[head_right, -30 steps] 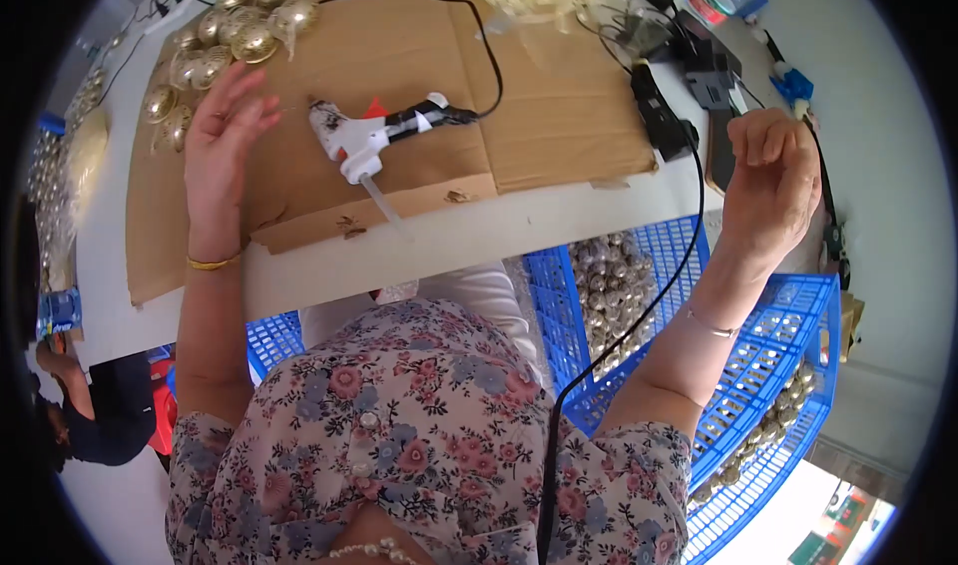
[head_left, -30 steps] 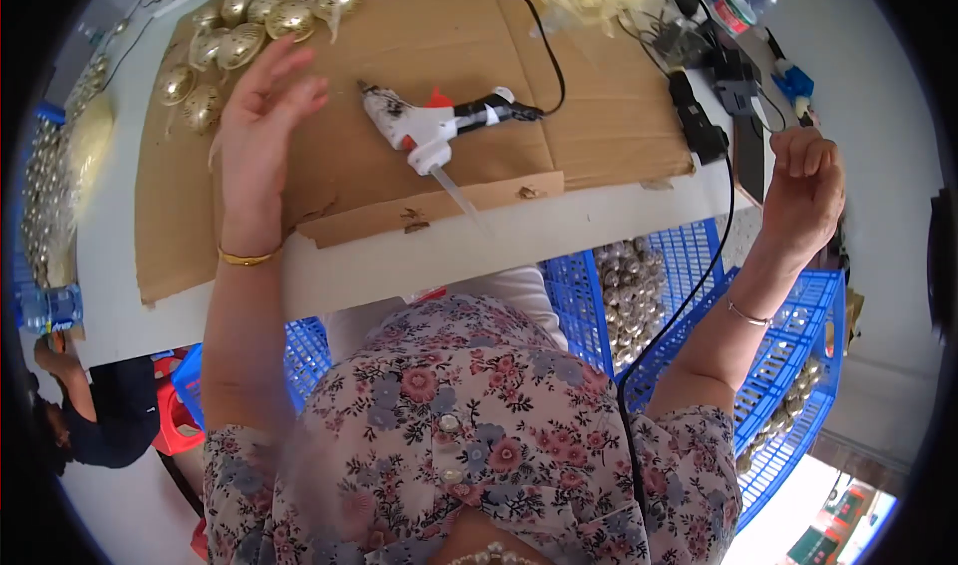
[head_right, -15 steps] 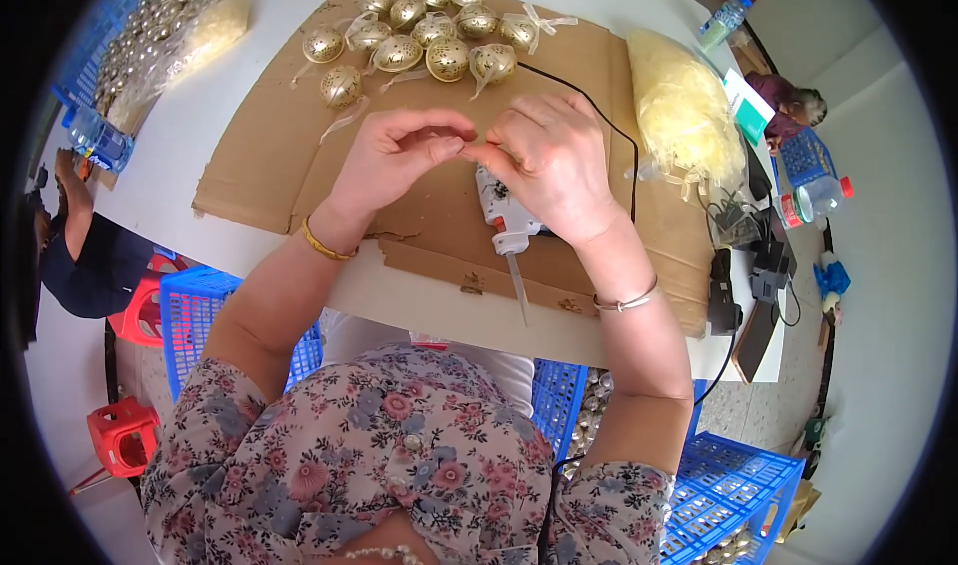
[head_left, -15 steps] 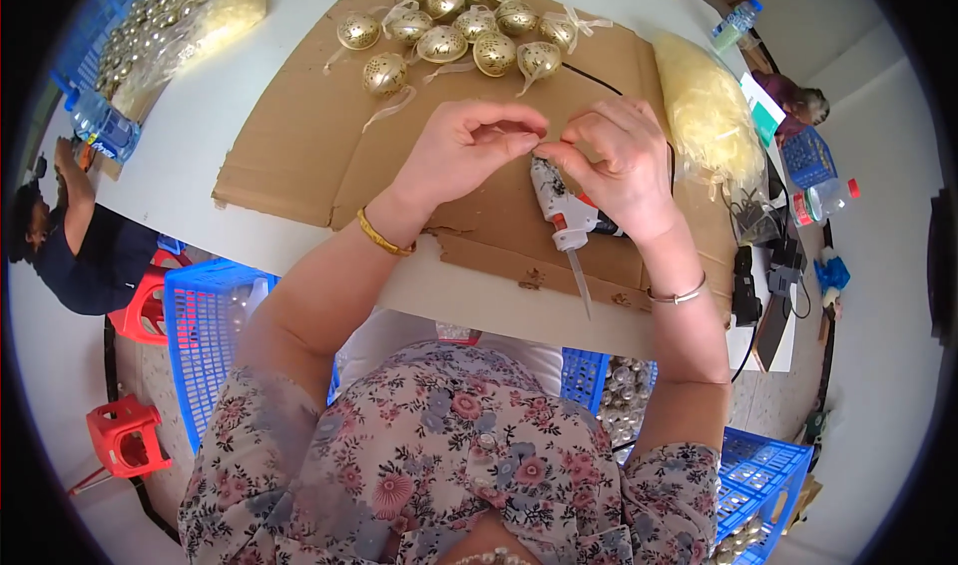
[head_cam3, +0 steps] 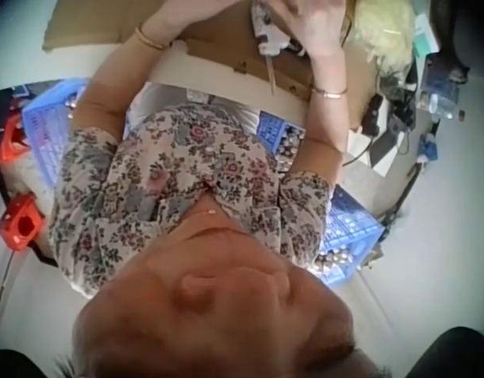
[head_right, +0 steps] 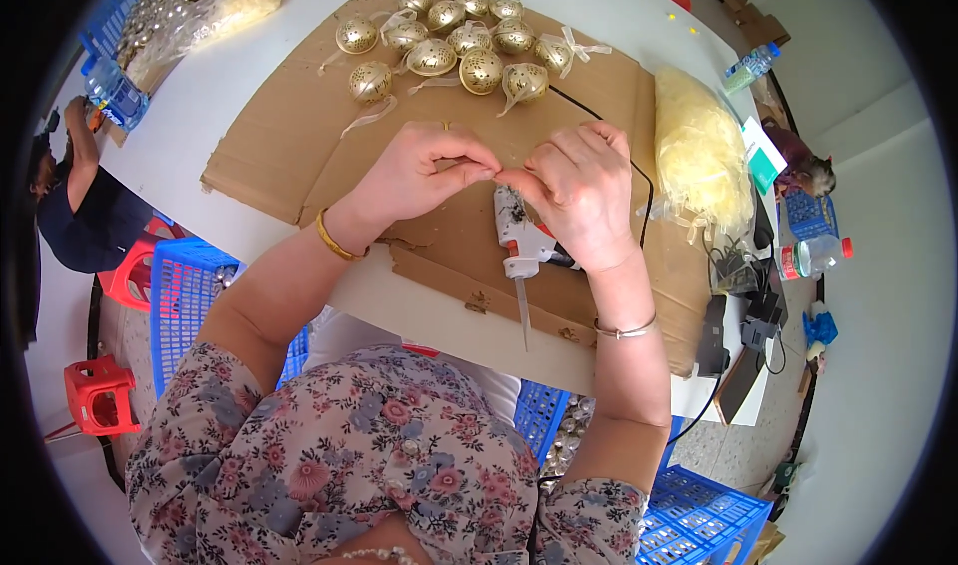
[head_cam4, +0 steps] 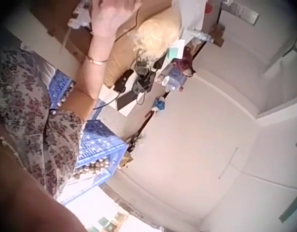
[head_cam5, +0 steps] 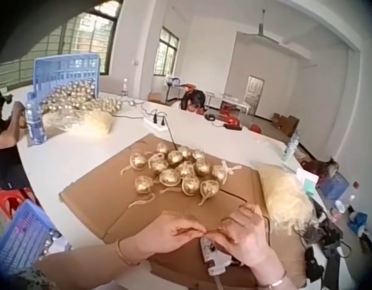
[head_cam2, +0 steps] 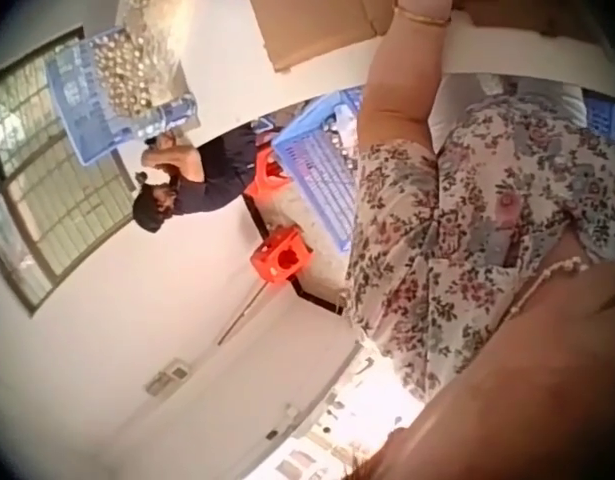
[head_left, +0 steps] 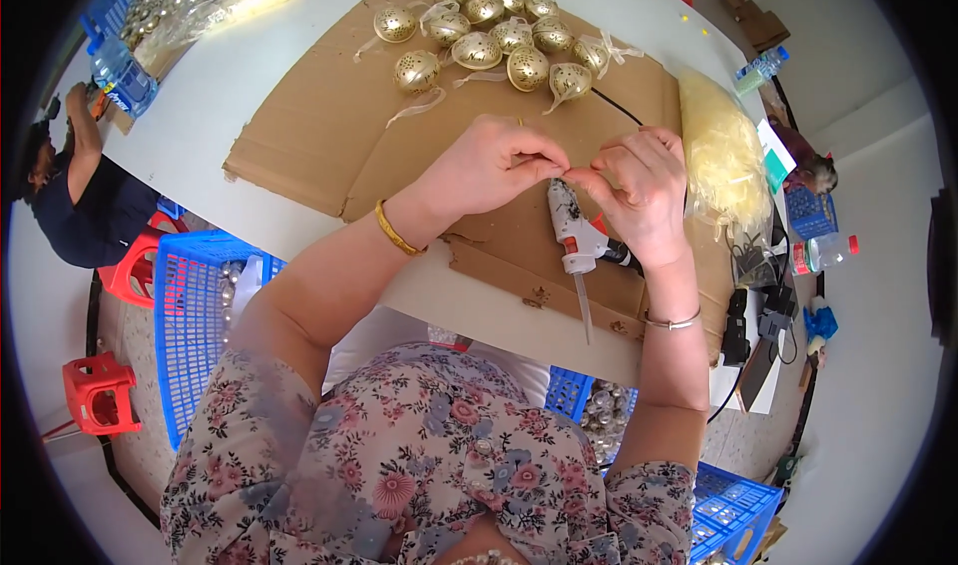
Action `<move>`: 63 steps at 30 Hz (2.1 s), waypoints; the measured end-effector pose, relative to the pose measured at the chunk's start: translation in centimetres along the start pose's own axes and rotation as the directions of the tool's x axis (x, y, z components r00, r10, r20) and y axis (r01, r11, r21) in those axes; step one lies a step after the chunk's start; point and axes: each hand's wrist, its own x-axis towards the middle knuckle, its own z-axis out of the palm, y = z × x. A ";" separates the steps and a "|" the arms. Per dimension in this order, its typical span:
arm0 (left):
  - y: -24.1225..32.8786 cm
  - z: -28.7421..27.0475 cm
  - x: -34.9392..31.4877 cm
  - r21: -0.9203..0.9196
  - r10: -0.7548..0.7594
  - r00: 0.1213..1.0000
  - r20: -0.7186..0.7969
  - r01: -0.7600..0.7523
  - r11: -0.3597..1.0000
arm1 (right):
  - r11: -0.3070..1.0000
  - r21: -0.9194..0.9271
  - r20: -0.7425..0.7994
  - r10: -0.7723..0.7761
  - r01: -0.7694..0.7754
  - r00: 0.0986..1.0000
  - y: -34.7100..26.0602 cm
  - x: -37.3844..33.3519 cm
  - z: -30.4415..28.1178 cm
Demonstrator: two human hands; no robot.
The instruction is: Gluing string loops onto gold-colored spherical ornaments using a hot glue gun.
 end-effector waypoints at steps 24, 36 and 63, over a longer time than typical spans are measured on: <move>-1.6 0.2 0.0 -0.271 -0.264 0.888 -0.377 0.167 0.948 | 0.773 -0.088 0.446 0.594 -0.628 0.670 17.2 7.1 9.5; -2.0 0.5 0.4 -0.390 -0.271 0.906 -0.325 0.133 0.911 | 0.680 0.113 0.509 0.586 -0.724 0.630 15.3 7.4 8.1; -2.0 -0.2 0.3 -0.542 -0.379 0.920 -0.095 0.271 0.795 | 0.897 -0.101 -0.035 0.428 -0.430 0.903 0.2 -3.7 -9.9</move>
